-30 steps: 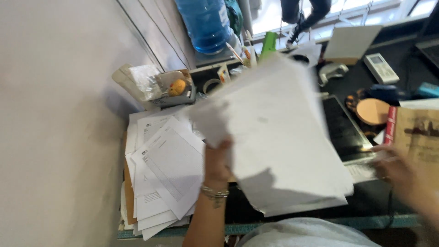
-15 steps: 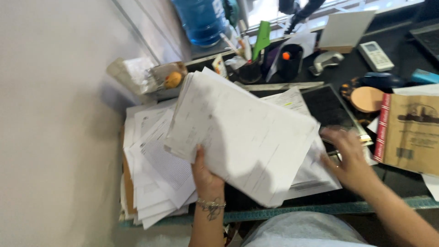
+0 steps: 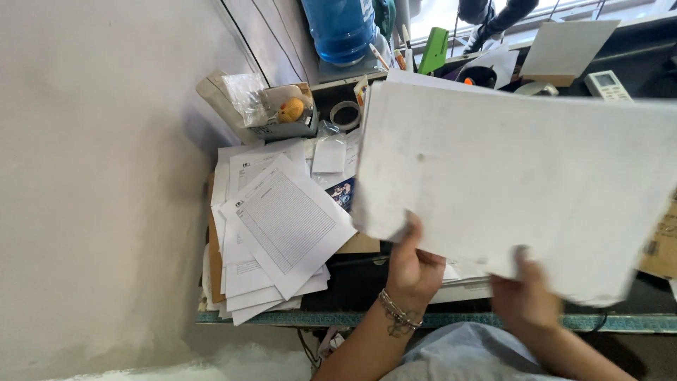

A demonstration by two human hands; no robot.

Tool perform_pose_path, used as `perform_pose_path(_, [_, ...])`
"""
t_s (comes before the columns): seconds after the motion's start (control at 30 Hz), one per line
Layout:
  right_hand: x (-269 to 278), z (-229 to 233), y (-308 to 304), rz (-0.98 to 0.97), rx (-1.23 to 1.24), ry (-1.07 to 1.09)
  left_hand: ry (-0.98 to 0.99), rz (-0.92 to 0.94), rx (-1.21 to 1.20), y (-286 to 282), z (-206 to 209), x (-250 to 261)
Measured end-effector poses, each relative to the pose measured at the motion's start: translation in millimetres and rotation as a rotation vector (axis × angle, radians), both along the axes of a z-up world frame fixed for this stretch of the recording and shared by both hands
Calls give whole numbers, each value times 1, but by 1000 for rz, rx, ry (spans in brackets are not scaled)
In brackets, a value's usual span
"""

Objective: Sorting, flipping through, and organizing various documents, invoices, and binders on a desk.

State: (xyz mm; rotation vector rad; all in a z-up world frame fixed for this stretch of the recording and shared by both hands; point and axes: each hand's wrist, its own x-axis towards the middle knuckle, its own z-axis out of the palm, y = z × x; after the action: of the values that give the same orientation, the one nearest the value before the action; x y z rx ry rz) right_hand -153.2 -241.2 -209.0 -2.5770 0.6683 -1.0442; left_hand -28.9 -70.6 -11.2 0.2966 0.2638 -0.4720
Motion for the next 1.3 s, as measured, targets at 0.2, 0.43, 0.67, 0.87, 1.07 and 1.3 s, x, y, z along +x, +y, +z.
perform_pose_path(0.2, [2,80,-109,-22,-55,144,-232,-62,285,34,-40,25])
perform_pose_path(0.43, [44,216,-170,-48,927,557,-1127,58,1176,47,68,85])
perform_pose_path(0.67, [81,359,-109,466,426,426,-1162,-405,1048,6,73,142])
perform_pose_path(0.87, [125,231,-138,763,653,-181,-960,-109,939,-5,8,132])
perform_pose_path(1.07, [152,120,-106,673,925,-376,-858,17,1019,-11,-9,125])
perform_pose_path(1.3, [167,109,-109,756,1062,-376,-678,260,941,-30,-26,109])
